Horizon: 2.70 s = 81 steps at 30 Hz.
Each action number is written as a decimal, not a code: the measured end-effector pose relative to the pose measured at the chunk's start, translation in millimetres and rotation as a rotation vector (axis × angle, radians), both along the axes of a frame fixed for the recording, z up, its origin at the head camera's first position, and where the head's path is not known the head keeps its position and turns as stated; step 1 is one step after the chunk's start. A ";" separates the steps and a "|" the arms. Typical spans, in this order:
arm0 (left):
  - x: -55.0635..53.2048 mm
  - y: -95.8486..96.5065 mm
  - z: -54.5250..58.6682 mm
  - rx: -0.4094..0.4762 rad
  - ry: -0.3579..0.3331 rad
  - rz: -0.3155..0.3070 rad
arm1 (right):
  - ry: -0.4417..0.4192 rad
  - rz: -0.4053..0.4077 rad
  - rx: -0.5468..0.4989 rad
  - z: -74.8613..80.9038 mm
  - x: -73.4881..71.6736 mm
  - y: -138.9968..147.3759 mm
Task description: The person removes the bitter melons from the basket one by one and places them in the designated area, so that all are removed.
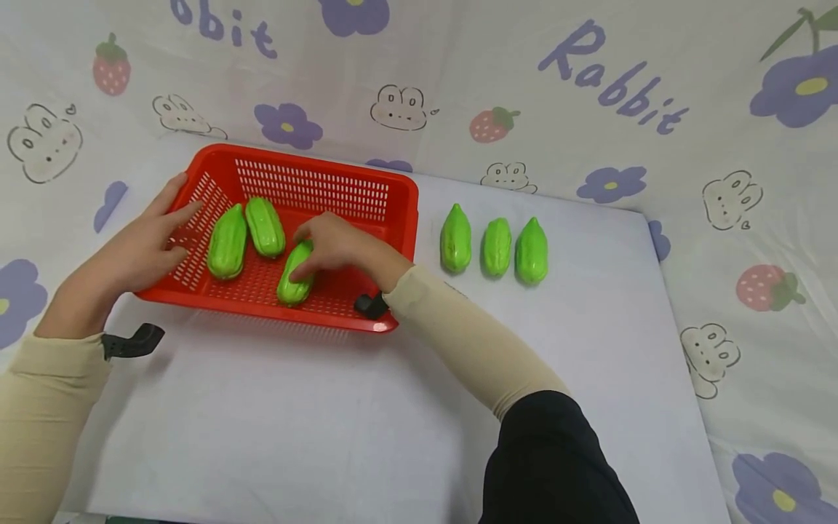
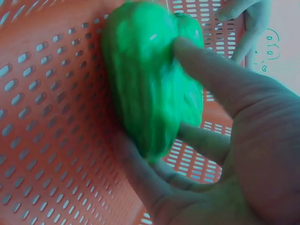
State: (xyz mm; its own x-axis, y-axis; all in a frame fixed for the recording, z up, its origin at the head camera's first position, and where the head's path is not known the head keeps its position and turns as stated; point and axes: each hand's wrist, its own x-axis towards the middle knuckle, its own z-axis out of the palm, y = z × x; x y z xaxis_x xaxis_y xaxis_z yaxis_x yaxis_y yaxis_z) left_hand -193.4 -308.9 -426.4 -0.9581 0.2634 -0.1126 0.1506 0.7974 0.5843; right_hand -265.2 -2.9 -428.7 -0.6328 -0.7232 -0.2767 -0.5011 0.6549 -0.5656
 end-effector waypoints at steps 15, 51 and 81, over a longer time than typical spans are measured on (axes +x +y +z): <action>-0.4 1.7 -1.0 -0.010 0.002 0.006 | -0.004 -0.057 -0.024 -0.5 -0.8 2.3; 1.8 -0.5 -0.1 -0.028 0.009 -0.014 | 0.060 0.022 0.057 9.6 5.4 -3.1; 2.3 0.1 -2.2 -0.023 0.013 -0.024 | 0.150 -0.045 0.027 62.0 24.6 29.7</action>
